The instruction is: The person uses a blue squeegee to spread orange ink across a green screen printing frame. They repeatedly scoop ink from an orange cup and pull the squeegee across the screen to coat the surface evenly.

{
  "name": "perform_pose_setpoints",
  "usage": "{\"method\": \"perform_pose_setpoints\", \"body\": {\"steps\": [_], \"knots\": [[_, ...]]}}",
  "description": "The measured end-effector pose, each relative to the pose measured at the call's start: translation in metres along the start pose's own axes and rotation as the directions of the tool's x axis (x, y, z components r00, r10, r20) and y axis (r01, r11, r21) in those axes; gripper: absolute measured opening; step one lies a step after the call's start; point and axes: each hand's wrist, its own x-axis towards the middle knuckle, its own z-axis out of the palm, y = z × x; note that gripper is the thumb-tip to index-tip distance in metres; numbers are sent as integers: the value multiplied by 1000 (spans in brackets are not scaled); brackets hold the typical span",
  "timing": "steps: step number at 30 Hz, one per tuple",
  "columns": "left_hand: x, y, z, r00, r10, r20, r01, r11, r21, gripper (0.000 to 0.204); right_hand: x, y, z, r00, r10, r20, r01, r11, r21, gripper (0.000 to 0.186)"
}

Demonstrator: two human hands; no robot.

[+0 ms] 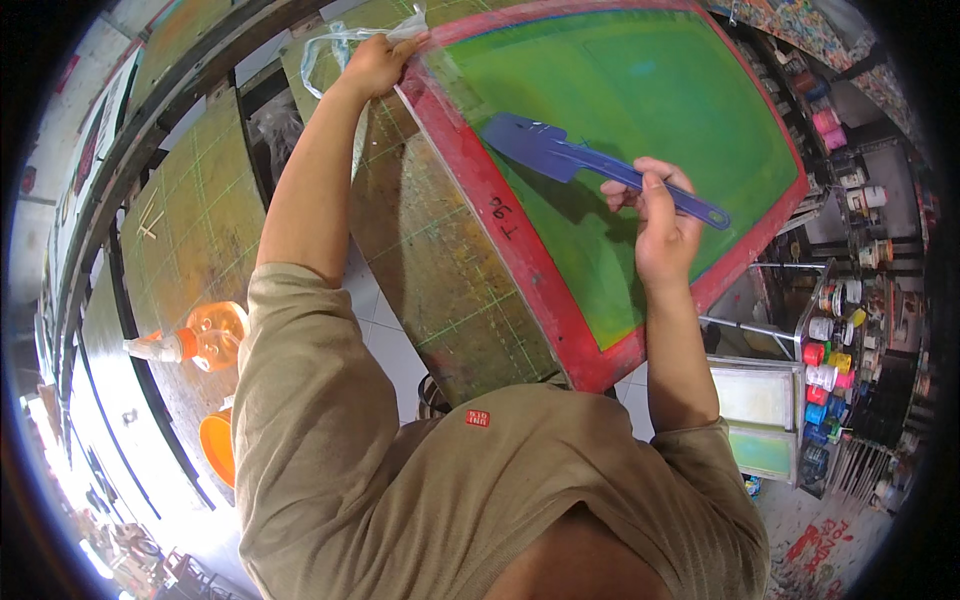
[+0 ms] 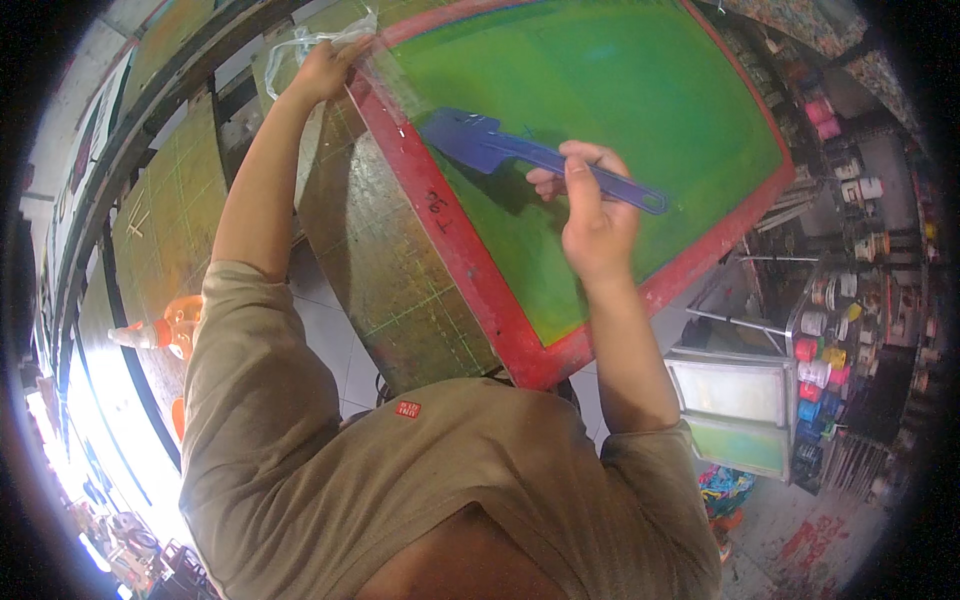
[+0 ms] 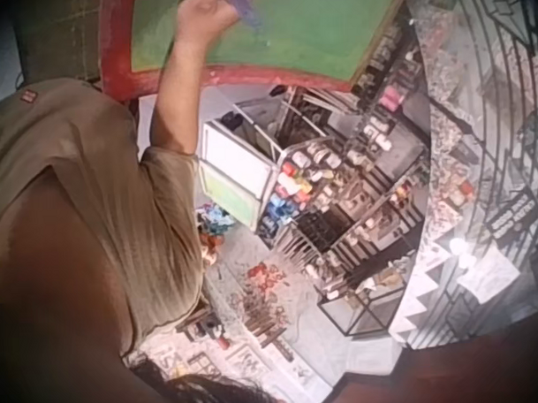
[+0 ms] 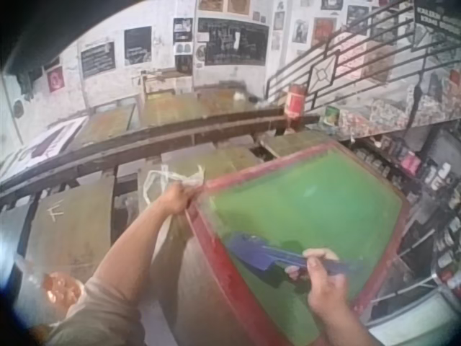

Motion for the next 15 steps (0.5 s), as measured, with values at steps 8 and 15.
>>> {"method": "perform_pose_setpoints", "body": {"steps": [8, 15], "knots": [[2, -3, 0, 1000, 17, -23, -16, 999, 28, 64, -15, -14, 22, 992, -91, 83, 104, 979, -174, 20], [-3, 5, 0, 974, 178, -141, -177, 984, 20, 61, -23, -17, 37, 941, -292, 169, 337, 839, -427, 18]]}}
